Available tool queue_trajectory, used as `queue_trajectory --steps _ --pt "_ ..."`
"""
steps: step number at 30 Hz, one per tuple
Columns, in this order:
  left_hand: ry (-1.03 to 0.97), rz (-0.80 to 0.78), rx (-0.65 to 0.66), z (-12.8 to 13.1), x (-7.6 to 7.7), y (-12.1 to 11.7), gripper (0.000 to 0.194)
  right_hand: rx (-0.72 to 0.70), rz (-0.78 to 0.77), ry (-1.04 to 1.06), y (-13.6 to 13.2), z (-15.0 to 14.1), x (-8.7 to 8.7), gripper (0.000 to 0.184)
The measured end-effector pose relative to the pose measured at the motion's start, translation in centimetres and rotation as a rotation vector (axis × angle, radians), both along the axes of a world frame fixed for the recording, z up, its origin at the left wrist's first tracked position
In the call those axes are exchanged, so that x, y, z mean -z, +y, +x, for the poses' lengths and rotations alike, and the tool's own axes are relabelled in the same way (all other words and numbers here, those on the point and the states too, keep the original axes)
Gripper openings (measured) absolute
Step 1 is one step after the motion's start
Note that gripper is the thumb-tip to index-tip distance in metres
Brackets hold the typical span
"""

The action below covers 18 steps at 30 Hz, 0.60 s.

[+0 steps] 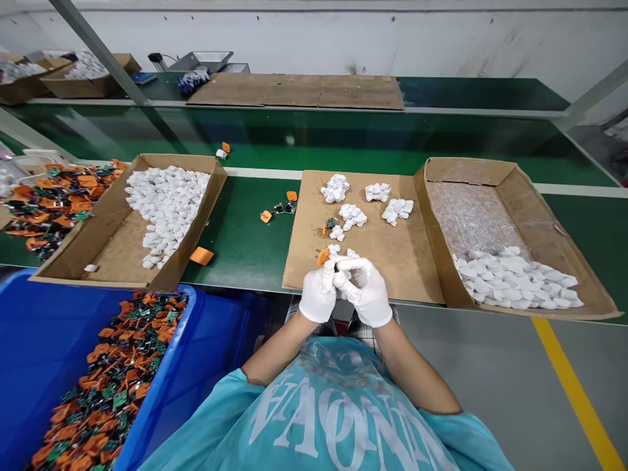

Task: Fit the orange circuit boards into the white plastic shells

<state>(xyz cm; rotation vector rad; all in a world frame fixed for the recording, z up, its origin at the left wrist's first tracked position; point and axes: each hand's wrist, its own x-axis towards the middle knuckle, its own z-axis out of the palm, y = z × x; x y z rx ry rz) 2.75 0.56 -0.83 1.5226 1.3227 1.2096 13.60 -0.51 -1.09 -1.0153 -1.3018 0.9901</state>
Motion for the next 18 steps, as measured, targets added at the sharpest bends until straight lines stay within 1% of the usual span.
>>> queue_trajectory --steps 3,5,6,8,9,11,13,15,18 --pt "0.036 -0.047 0.041 -0.1 -0.6 -0.3 0.073 -0.028 -0.071 0.121 -0.3 -0.5 -0.2 0.028" --pt "0.026 -0.102 0.066 0.0 -0.9 -0.5 0.074 0.007 -0.062 0.095 -0.4 -0.5 -0.2 0.028" --pt "0.010 -0.127 0.081 0.0 -1.1 -0.6 0.075 0.039 -0.018 0.041 -0.4 -0.4 -0.2 0.027" --pt "-0.050 -0.173 0.109 0.2 -1.2 -0.7 0.076 0.097 0.126 -0.126 -0.2 0.2 -0.1 0.023" --pt "-0.095 -0.201 0.115 0.3 -1.2 -0.7 0.075 0.097 0.202 -0.215 -0.1 0.5 0.0 0.023" --pt "-0.199 -0.281 0.113 0.3 -1.1 -0.6 0.075 0.041 0.321 -0.362 0.2 1.3 0.1 0.025" --pt "-0.265 -0.367 0.146 0.1 -1.1 -0.5 0.075 -0.016 0.403 -0.452 0.5 1.9 0.2 0.032" --pt "-0.274 -0.402 0.253 -0.4 -1.2 -0.2 0.078 -0.019 0.456 -0.518 0.7 2.3 0.3 0.035" --pt "-0.277 -0.407 0.450 -1.1 -1.3 0.1 0.078 0.032 0.485 -0.568 0.7 2.5 0.4 0.029"
